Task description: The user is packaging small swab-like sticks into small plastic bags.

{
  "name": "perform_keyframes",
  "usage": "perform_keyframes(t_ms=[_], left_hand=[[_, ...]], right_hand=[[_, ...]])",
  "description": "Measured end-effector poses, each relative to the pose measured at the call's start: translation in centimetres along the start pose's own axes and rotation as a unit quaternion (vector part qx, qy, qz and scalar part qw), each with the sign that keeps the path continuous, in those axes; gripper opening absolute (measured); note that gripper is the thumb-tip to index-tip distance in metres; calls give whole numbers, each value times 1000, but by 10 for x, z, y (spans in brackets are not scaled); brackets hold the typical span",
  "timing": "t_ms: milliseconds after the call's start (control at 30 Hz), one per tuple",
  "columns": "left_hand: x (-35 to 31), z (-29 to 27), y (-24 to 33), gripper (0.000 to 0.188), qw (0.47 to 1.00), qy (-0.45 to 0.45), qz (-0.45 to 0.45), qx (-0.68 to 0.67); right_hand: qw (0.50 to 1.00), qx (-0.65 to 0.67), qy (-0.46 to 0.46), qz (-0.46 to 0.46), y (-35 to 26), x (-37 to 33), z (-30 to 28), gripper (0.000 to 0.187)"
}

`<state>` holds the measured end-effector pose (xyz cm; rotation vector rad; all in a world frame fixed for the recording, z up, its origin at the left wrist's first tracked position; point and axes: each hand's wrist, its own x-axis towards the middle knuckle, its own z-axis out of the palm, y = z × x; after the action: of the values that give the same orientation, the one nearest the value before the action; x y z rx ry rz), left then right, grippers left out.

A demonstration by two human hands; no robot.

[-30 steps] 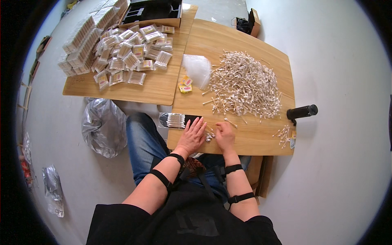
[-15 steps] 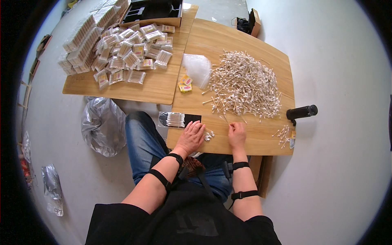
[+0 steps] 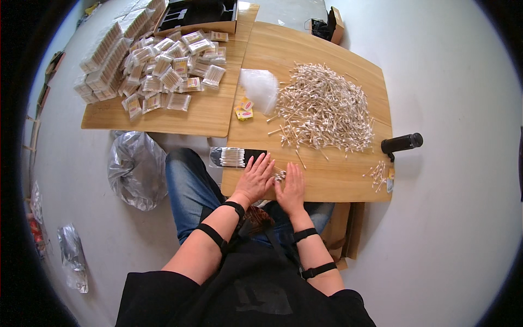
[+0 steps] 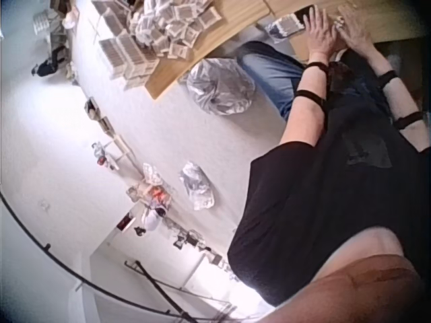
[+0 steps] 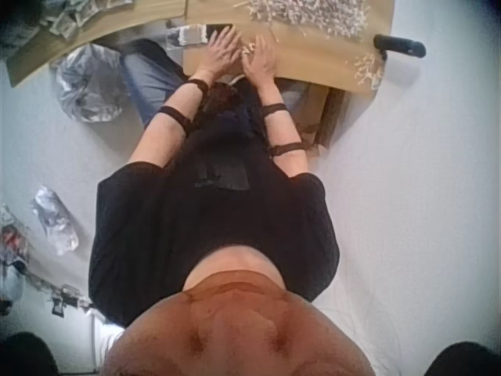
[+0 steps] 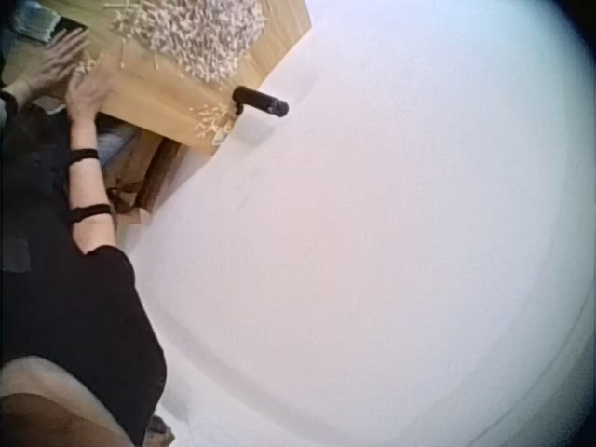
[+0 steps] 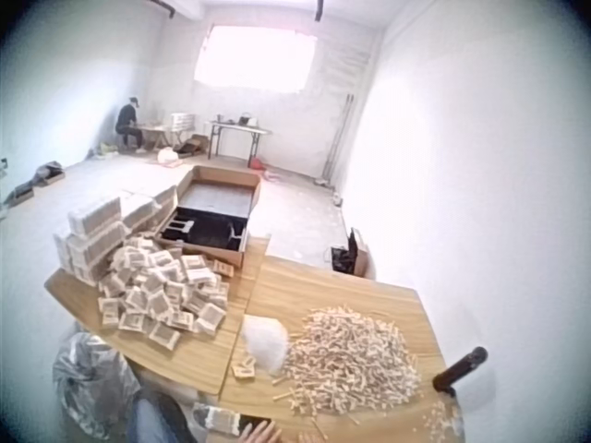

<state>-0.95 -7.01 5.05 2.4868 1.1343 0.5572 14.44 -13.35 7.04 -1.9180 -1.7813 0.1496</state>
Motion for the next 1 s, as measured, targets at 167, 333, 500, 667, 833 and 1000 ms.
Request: perform_keyframes(t_ms=[167, 333, 500, 667, 833, 1000], left_hand=[[0, -3, 1, 60, 999, -32, 25, 17], [-1, 0, 0, 62, 998, -54, 24, 17], [-1, -1, 4, 63, 997, -64, 13, 52], [-2, 3, 0, 65, 996, -73, 14, 57], [-2, 2, -1, 64, 997, -69, 21, 41], [0, 4, -6, 60, 998, -60, 14, 27]], right_hand=[[986, -119, -111, 35, -10, -12, 18, 72], [978, -150, -142, 2, -7, 0, 20, 67], [976, -147, -161, 2, -10, 1, 16, 67], [978, -147, -145, 25, -17, -2, 18, 69], [976, -155, -149, 27, -15, -2, 20, 68], [969, -194, -155, 22, -14, 1, 24, 66]])
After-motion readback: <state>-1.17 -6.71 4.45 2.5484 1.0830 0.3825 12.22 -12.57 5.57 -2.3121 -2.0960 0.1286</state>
